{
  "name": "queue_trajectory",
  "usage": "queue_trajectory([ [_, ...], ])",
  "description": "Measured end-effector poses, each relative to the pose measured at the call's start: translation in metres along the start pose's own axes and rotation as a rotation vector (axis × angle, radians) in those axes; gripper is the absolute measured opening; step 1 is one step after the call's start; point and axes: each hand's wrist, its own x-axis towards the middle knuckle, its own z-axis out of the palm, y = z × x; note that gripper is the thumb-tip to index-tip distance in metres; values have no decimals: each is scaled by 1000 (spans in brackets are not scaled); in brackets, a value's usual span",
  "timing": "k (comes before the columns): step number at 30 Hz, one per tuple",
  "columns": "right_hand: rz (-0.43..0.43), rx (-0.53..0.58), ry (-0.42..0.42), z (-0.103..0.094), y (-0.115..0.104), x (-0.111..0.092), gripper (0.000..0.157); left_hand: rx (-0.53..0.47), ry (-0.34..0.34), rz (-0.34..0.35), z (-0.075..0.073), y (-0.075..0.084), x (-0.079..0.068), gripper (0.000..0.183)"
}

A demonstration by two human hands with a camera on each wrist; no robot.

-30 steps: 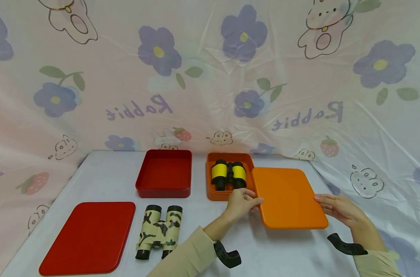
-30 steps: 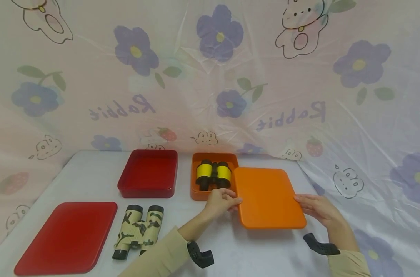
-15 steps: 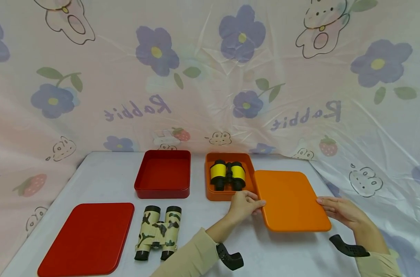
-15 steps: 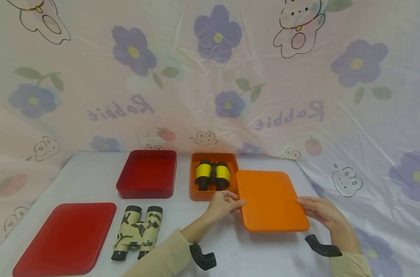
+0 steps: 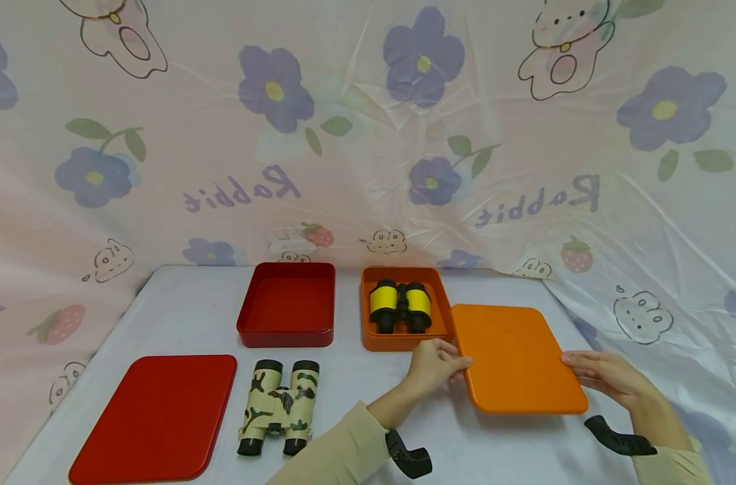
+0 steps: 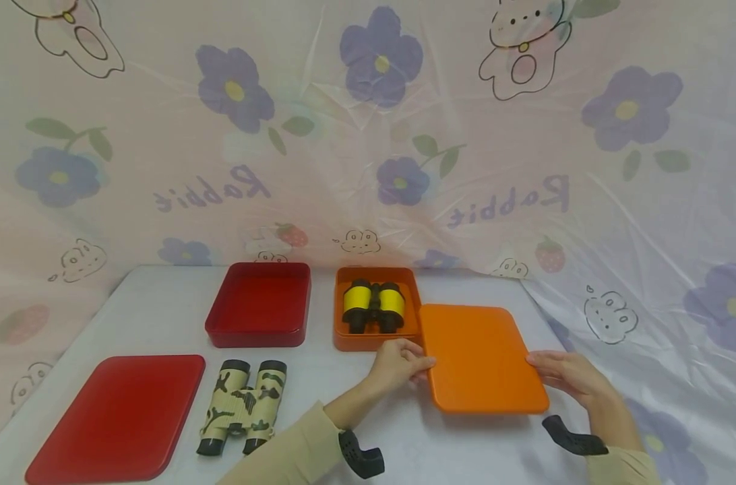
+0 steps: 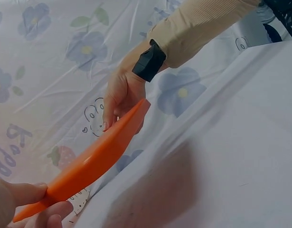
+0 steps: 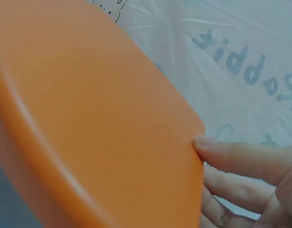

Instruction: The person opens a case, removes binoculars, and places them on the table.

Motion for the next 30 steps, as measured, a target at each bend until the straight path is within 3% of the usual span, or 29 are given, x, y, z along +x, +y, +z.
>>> queue_trajectory([
  [12,22,-8,-5,-5,6,-4,19,2,-17,-13,9,-5,-3,23],
  [30,5,12,-99,-13,21,-4,19,31,-33,-33,17,-11,-7,21],
])
